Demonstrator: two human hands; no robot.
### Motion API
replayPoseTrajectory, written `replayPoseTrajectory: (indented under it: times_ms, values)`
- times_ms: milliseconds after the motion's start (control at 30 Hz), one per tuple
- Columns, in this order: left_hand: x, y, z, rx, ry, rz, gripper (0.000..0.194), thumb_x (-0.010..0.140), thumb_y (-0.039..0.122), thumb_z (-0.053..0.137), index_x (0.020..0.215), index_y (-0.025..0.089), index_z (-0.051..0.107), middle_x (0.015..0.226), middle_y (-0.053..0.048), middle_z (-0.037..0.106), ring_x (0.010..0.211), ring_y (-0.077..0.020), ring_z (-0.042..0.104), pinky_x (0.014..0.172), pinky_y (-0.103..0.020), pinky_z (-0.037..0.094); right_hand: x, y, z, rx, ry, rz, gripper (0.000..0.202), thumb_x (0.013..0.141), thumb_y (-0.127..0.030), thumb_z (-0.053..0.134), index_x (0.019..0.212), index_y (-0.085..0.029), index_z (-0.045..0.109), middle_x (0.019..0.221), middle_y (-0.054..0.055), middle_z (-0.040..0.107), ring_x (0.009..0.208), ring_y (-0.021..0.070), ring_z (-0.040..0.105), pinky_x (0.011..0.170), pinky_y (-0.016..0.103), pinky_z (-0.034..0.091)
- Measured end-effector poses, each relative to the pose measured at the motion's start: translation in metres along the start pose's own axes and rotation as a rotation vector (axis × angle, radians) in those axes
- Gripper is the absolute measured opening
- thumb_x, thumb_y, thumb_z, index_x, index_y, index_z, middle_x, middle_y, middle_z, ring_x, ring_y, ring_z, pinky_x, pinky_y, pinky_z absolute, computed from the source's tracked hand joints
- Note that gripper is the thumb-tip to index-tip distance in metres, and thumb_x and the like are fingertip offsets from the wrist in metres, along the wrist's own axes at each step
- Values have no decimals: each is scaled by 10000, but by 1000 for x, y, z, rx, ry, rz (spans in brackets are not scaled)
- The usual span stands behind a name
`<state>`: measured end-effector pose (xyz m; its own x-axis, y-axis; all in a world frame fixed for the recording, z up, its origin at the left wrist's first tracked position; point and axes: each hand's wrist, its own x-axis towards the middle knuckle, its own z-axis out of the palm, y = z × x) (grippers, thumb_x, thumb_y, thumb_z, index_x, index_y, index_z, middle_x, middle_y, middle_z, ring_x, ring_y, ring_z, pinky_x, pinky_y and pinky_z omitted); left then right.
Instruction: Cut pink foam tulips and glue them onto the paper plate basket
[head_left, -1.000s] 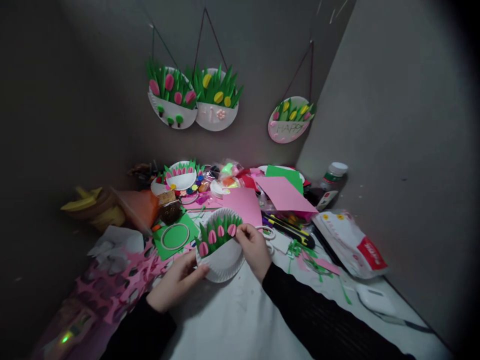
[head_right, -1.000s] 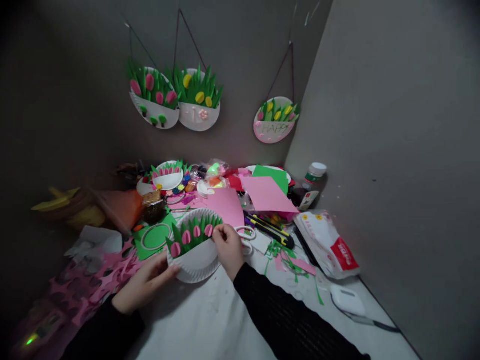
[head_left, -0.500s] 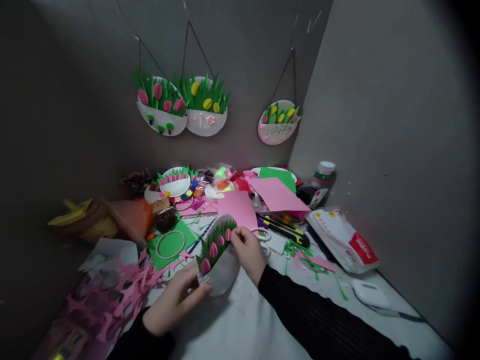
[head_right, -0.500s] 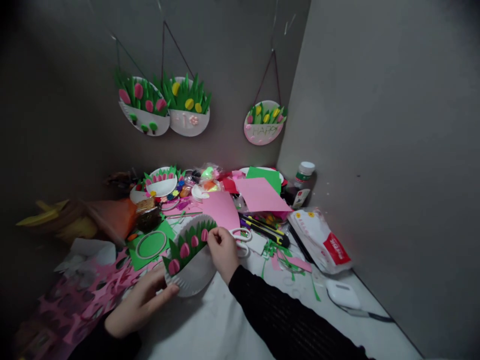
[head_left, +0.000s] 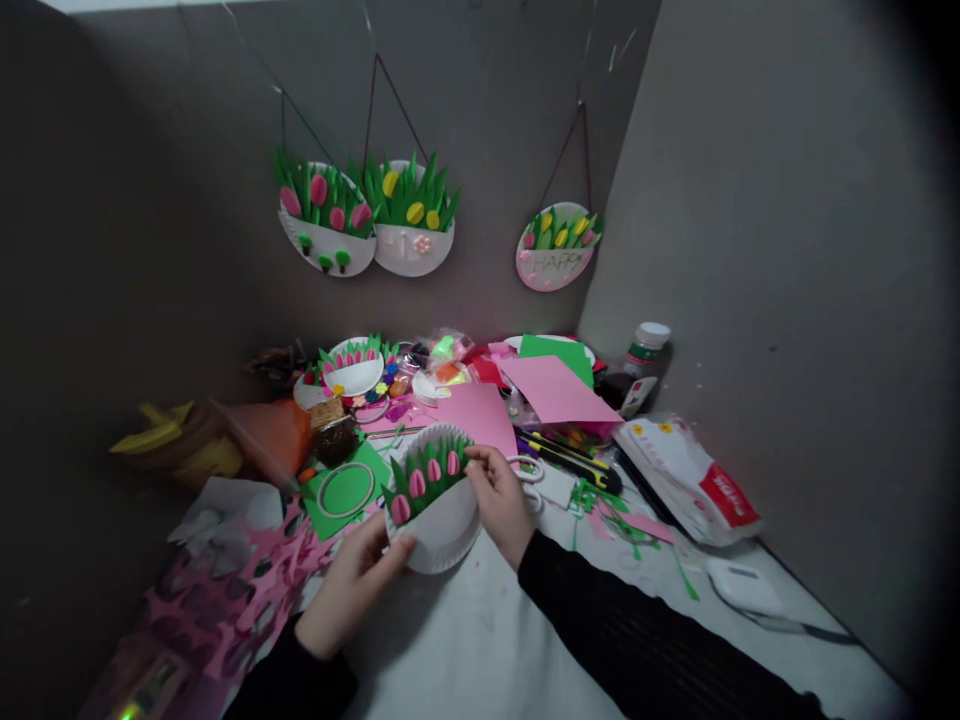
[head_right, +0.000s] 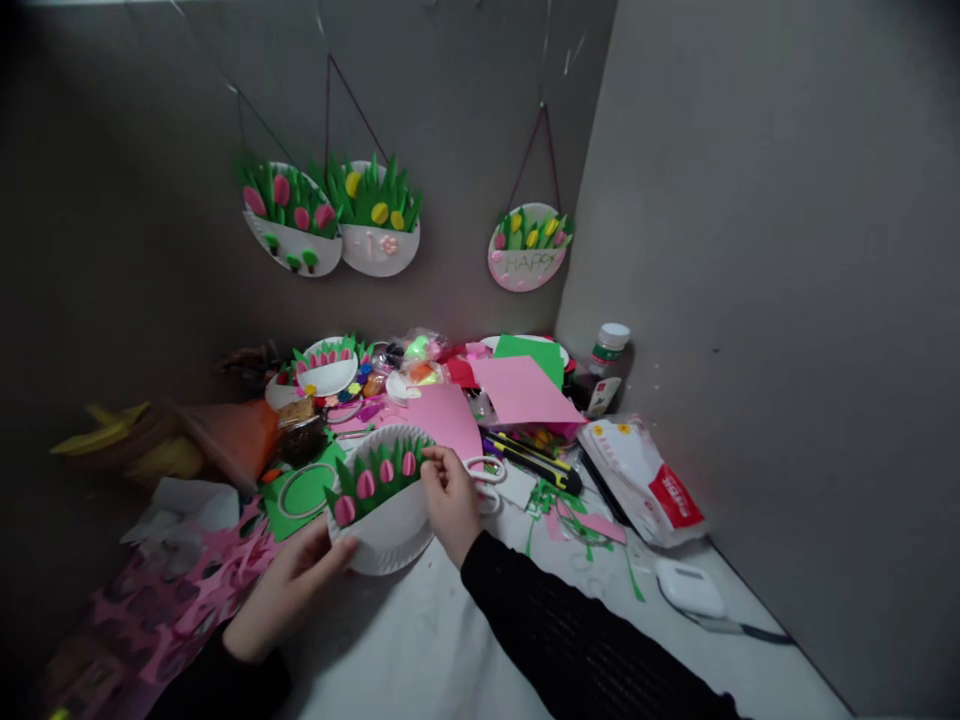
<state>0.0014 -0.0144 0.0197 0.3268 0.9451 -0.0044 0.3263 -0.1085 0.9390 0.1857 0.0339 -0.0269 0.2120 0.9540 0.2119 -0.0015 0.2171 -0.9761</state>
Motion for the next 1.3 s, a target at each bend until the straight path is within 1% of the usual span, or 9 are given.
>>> replayPoseTrajectory:
  times_ms: [267, 433, 567, 700, 800, 900, 1100, 1233, 1300]
  values:
    - [2, -4, 0, -94, 85, -79, 381, 787, 444, 581, 1006, 137, 638, 872, -69, 655, 720, -176, 532, 631, -248, 442, -10, 1, -2, -254, -67, -284, 292, 854, -161, 453, 1083, -216, 625, 936, 63, 589, 824, 184, 571, 715, 292, 469]
    - [2, -3, 2, -156, 47, -41, 355, 787, 447, 586, 981, 158, 655, 988, -77, 666, 881, -212, 572, 830, -302, 458, -9, 3, -5, -340, -211, -401, 584, 741, 4, 386, 1219, -257, 599, 938, 65, 555, 897, 196, 561, 821, 330, 480]
    - [1, -1, 3, -195, 27, -1, 295, 796, 414, 591, 939, 169, 669, 1037, -73, 663, 958, -220, 573, 905, -313, 433, -10, 6, -4, -435, -236, -431, 685, 687, 21, 395, 1291, -267, 543, 972, 71, 492, 918, 204, 533, 852, 347, 482]
    - [1, -6, 1, -202, 61, -3, 273, 798, 387, 597, 947, 164, 649, 964, -58, 656, 875, -192, 571, 820, -286, 451, -13, 5, -3, -453, -224, -418, 666, 718, 11, 390, 1304, -277, 521, 1052, 81, 460, 967, 206, 526, 897, 360, 466]
    - [2, -10, -3, -217, 175, -39, 261, 778, 379, 615, 900, 149, 630, 817, -27, 626, 738, -151, 536, 661, -229, 435, -15, 3, -2, -417, -156, -401, 612, 770, -15, 374, 1322, -261, 469, 1121, 93, 465, 1062, 221, 502, 941, 384, 436]
    - [4, -14, -8, -259, 276, -82, 254, 742, 374, 639, 837, 140, 604, 692, 12, 559, 613, -110, 467, 541, -192, 367, -17, 3, -1, -395, -66, -395, 509, 795, -59, 399, 1270, -230, 466, 1149, 107, 475, 1007, 220, 519, 901, 395, 450]
    - [6, -18, -14, -427, 329, -91, 253, 711, 355, 657, 789, 137, 555, 666, 28, 508, 571, -85, 441, 508, -182, 325, -14, 18, 0, -326, 95, -293, 394, 785, -184, 500, 1175, -201, 448, 1194, 127, 456, 1080, 249, 487, 869, 410, 449]
    - [4, -18, -20, -522, 324, -154, 264, 673, 339, 671, 705, 157, 483, 625, 49, 499, 526, -76, 455, 502, -185, 339, -8, 28, 1, -107, 15, -51, 426, 801, -258, 492, 1207, -200, 381, 1161, 117, 512, 783, 177, 586, 651, 328, 496]
    - [4, -20, -24, -503, 334, -193, 286, 655, 332, 663, 648, 178, 421, 551, 74, 462, 475, -76, 443, 476, -189, 336, -6, 26, 3, -120, 17, -37, 420, 776, -261, 517, 1178, -199, 412, 1126, 104, 526, 763, 172, 579, 623, 311, 489]
